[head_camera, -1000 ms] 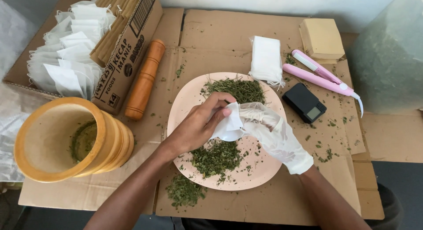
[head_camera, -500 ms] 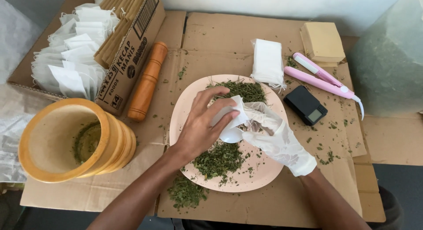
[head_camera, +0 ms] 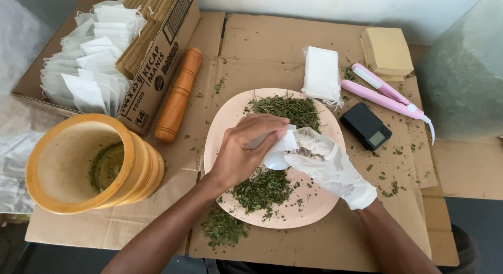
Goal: The person uses a small spoon to fill individual white tea bags with dried leaves from a plate, occasionally reaching for new bags from a cardboard box and placing filled ones aside.
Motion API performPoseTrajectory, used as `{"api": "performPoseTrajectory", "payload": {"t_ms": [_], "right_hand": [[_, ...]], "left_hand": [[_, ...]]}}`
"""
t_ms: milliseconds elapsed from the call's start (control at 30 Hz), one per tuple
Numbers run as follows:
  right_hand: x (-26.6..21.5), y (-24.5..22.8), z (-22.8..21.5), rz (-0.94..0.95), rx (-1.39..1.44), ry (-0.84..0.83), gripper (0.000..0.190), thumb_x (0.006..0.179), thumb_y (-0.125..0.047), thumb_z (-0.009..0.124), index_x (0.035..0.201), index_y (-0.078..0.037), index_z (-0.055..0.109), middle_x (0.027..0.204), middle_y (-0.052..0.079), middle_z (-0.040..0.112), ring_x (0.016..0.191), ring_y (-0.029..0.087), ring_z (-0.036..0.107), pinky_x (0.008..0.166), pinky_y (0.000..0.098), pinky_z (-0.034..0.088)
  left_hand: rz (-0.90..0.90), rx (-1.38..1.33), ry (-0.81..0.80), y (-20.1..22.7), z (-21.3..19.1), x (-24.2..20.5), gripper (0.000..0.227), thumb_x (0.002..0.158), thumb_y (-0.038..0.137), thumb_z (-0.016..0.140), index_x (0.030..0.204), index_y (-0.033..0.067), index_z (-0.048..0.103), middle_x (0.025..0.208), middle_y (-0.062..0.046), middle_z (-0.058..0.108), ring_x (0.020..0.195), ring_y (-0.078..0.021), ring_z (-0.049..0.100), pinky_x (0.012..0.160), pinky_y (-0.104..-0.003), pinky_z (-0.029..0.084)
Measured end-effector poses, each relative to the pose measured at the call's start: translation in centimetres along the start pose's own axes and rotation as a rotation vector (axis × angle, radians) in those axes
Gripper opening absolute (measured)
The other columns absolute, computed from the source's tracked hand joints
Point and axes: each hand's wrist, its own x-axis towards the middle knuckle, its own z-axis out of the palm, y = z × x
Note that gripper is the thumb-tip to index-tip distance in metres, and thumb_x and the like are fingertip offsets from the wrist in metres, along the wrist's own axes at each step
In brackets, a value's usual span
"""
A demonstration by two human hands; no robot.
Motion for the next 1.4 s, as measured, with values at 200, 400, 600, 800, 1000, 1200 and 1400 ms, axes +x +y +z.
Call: {"api": "performPoseTrajectory", "payload": {"t_ms": [200,400,600,800,1000,1200,1400], "right_hand": [[-1.1,-0.9,0.0,-0.002,-0.032,-0.012,0.024,0.092,-0.003,0.085,0.114,0.002,0.076,0.092,0.015,0.073,0.077,0.024,0.072,0.065,0.0343,0.057],[-1.9,-0.1,0.4,-0.001,-0.063,-0.028,0.024,0.092,-0.004,0.086,0.114,0.001,0.077,0.092,0.014,0.072,0.076,0.024,0.072,0.065,0.0344,0.057],[-2.5,0.0,0.3,0.000,-0.095,-0.036,0.023,0.093,-0.005,0.086,0.113,0.001,0.077,0.091,0.013,0.071,0.076,0.024,0.072,0.064,0.0345,0.056],[-2.7,0.1,0.4,-0.003,-0.124,-0.058,0.022,0.093,-0.005,0.086,0.112,0.000,0.077,0.090,0.013,0.071,0.075,0.024,0.071,0.064,0.0346,0.055],[1.7,-10.2,3.2,0.000,-0.155,-0.068,0.021,0.093,-0.006,0.087,0.111,-0.001,0.077,0.090,0.012,0.070,0.074,0.025,0.071,0.063,0.0348,0.054],[1.6,-10.8,3.5,0.002,-0.186,-0.084,0.020,0.093,-0.007,0.087,0.110,-0.002,0.078,0.089,0.011,0.070,0.073,0.025,0.070,0.063,0.0349,0.054],[1.7,-10.9,3.7,0.000,-0.220,-0.103,0.020,0.093,-0.008,0.087,0.109,-0.002,0.078,0.088,0.011,0.069,0.072,0.025,0.070,0.062,0.0350,0.053]], "left_hand": [[-0.038,-0.149,-0.115,-0.1,0.7,-0.6,0.031,0.106,-0.005,0.066,0.127,0.0133,0.079,0.130,-0.013,0.082,0.132,-0.0344,0.073,0.116,-0.057,0.055],[-0.056,-0.205,-0.136,1.7,0.4,-0.1,0.032,0.106,-0.007,0.066,0.129,0.0119,0.077,0.130,-0.017,0.080,0.133,-0.0386,0.072,0.116,-0.060,0.056],[-0.140,-0.308,-0.188,2.3,0.1,0.5,0.026,0.106,-0.002,0.069,0.126,0.0120,0.079,0.132,-0.018,0.080,0.136,-0.0375,0.070,0.118,-0.063,0.055],[-0.149,-0.324,-0.189,2.5,0.1,0.4,0.024,0.105,0.002,0.073,0.124,0.0142,0.079,0.133,-0.018,0.079,0.140,-0.0378,0.067,0.119,-0.064,0.053],[-0.164,-0.309,-0.179,2.0,0.2,0.3,0.019,0.105,0.009,0.076,0.122,0.0157,0.080,0.133,-0.014,0.080,0.140,-0.0330,0.066,0.120,-0.061,0.051],[-0.056,-0.153,-0.202,0.3,0.9,0.0,0.030,0.105,0.016,0.078,0.135,0.0184,0.076,0.142,-0.013,0.076,0.140,-0.0325,0.064,0.120,-0.058,0.050],[0.215,0.358,-0.345,1.3,0.9,-0.3,0.061,0.104,0.043,0.076,0.153,0.0099,0.061,0.152,-0.030,0.064,0.132,-0.0454,0.068,0.110,-0.064,0.057]]}}
